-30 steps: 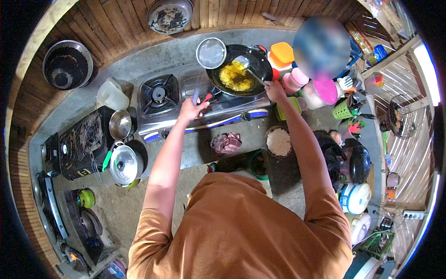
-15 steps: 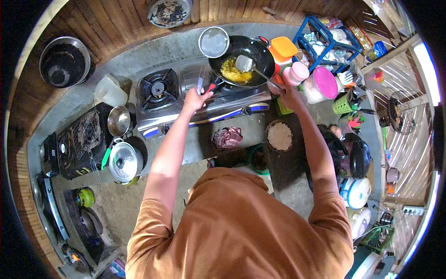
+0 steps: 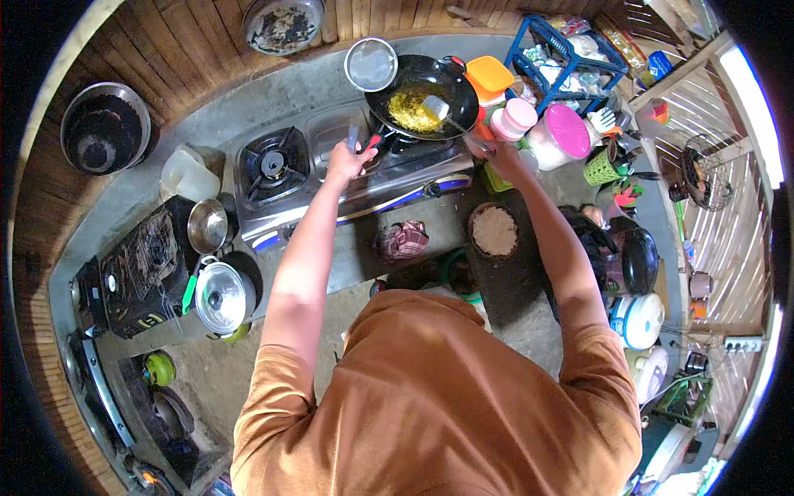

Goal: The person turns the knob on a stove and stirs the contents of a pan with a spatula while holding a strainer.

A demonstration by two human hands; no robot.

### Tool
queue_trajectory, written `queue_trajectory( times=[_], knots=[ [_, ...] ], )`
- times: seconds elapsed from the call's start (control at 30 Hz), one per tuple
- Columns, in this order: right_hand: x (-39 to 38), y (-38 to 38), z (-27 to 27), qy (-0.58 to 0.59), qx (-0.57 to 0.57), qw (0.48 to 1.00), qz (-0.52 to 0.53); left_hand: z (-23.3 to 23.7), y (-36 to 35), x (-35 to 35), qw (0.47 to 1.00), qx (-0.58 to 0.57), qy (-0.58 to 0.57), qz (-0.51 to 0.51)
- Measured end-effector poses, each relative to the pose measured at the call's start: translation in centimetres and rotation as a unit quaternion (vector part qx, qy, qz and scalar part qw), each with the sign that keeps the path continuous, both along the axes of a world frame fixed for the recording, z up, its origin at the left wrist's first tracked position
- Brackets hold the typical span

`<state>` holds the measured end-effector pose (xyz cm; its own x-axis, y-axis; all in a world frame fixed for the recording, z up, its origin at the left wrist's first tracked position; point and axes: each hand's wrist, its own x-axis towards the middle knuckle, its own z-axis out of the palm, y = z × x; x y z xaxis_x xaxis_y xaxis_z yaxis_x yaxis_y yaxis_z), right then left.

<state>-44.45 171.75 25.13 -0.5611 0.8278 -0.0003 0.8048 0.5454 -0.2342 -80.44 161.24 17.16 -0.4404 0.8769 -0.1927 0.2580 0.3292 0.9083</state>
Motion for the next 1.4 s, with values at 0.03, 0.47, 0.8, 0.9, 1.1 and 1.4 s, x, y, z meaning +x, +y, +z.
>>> queue_trajectory(
  times=[0.03,0.47,0.8,0.9,1.1,1.4],
  knots=[
    [-0.1,0.7,-0.7,0.055,-0.026,0.998,0.008,0.0,0.1,-0.1,1.0,0.003,0.001,-0.001],
    [1.6,3.3,-3.6,0.172,0.002,0.98,-0.103,-0.3,-0.1,-0.6,1.0,0.009,0.004,0.007],
    [-0.4,4.4,-3.8,0.076,-0.01,0.993,-0.093,0.8,-0.5,-0.8,0.999,0.018,-0.008,0.035],
    [-1.0,4.1,-3.7,0.049,-0.031,0.99,-0.127,-0.1,-0.2,-0.9,0.999,0.026,0.017,0.032],
    [-1.8,4.5,-6.1,0.069,0.083,0.99,-0.089,-0.1,-0.7,-0.7,0.998,0.039,0.015,0.039],
    [-1.0,3.4,-4.5,0.092,0.002,0.996,-0.014,-0.4,-3.6,0.1,0.999,0.021,0.02,0.045]
  ],
)
